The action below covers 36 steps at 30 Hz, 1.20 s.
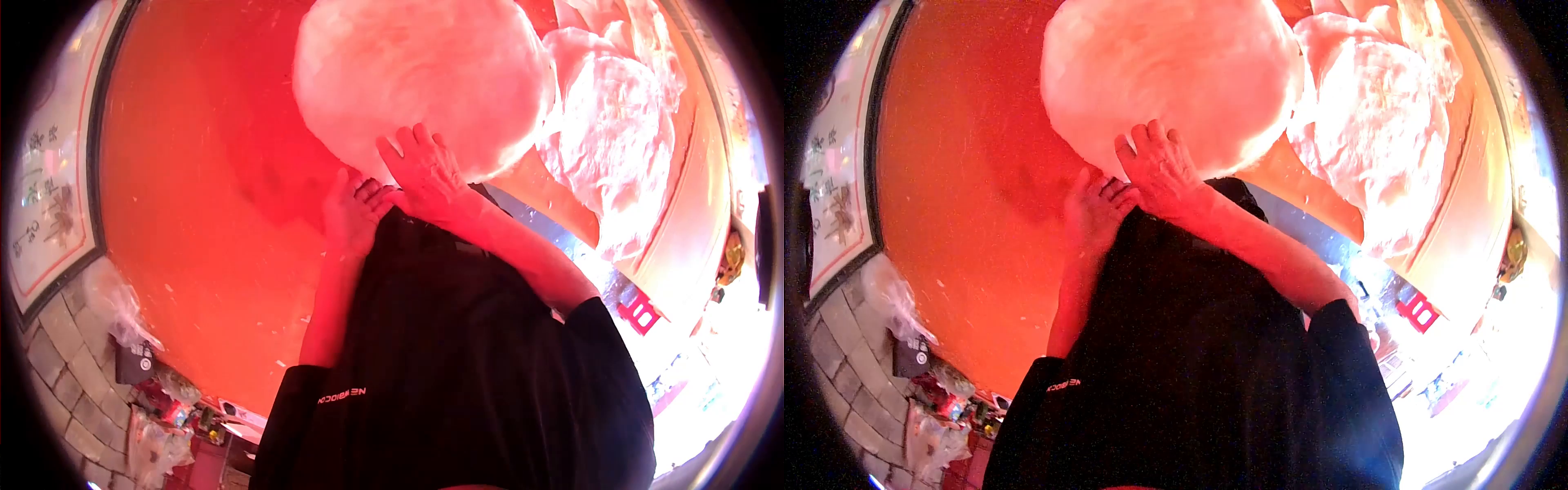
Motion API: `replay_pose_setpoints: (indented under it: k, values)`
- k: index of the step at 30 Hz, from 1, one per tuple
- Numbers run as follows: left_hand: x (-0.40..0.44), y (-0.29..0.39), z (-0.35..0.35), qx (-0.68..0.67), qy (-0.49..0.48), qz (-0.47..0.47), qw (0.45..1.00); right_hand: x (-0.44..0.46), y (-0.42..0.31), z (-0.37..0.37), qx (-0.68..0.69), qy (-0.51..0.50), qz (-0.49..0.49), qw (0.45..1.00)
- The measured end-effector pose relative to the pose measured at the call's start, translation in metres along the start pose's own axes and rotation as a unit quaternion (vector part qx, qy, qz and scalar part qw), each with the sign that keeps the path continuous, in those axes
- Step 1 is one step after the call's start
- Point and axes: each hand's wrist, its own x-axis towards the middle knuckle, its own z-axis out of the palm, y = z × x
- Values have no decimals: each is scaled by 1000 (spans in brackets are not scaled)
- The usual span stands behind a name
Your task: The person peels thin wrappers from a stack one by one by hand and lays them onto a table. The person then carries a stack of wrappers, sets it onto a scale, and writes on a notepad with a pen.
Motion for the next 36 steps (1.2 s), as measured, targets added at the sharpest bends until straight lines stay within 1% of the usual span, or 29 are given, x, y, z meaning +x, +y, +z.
replay_pose_setpoints:
  k: [1, 2, 4, 5, 7, 8, 9, 10, 11, 14, 17, 21, 23, 24, 25, 26, 27, 28, 29, 30, 31, 32, 33, 34, 35, 36]
  values:
    - [0, -3, 2, -12, -5, -3, 1000, 1, 2, 4, -48, -14, -5, 999]
    - [-1, -5, 3, -25, -11, -6, 1000, 3, 1, 2, -49, -17, -13, 999]
    - [-4, -11, 4, -43, -17, -10, 999, 1, 0, -4, 1, 20, -16, 1000]
    - [-5, -12, 6, -51, -23, -11, 998, 1, 6, -3, 1, 17, -23, 1000]
    - [-5, -14, 8, -57, -33, -13, 998, 4, 24, -2, 164, 23, -4, 986]
    - [-4, -15, 9, -60, -39, -13, 997, 6, 29, -3, 164, 20, -8, 986]
    - [-4, -15, 11, -62, -42, -12, 997, 11, 33, -5, 241, -18, 84, 967]
    - [-4, -15, 13, -56, -52, -13, 997, 16, 37, -8, 315, -55, 175, 931]
    - [-4, -17, 14, -64, -46, -8, 997, 19, 40, -13, 315, -58, 173, 931]
    - [-4, -20, 16, -90, -33, -1, 995, 27, 47, -25, 365, -125, 211, 898]
    - [-8, -22, 19, -118, -45, -1, 992, 29, 50, -29, 355, -160, 197, 900]
    - [-12, -24, 24, -150, -62, 9, 987, 35, 60, -27, 365, -174, 173, 898]
    - [-14, -24, 25, -154, -76, 14, 985, 37, 60, -34, 420, -233, 247, 842]
    - [-14, -24, 26, -153, -86, 14, 984, 35, 60, -29, 420, -235, 247, 841]
    - [-12, -22, 27, -150, -110, 17, 982, 31, 60, -21, 400, -169, 200, 878]
    - [-11, -20, 31, -150, -110, 17, 982, 32, 56, -18, 377, -102, 152, 908]
    - [-9, -20, 35, -140, -120, 34, 982, 32, 54, -19, 377, -103, 153, 908]
    - [-7, -20, 38, -130, -130, 51, 982, 31, 49, -22, 342, -83, 129, 927]
    - [-4, -21, 37, -131, -129, 50, 982, 32, 43, -25, 306, -62, 104, 944]
    - [0, -23, 34, -99, -115, 67, 986, 32, 38, -25, 305, -61, 105, 944]
    - [5, -24, 33, -67, -101, 82, 989, 33, 34, -25, 258, -26, 62, 964]
    - [11, -23, 34, -66, -101, 81, 989, 32, 32, -26, 210, 9, 18, 978]
    - [17, -21, 35, -86, -146, 95, 981, 33, 31, -30, 209, 10, 19, 978]
    - [20, -20, 35, -108, -190, 109, 970, 34, 30, -36, 239, -27, 28, 970]
    - [17, -18, 39, -108, -189, 108, 970, 34, 30, -39, 269, -66, 38, 960]
    - [9, -14, 49, -131, -219, 118, 960, 32, 36, -37, 270, -66, 39, 960]
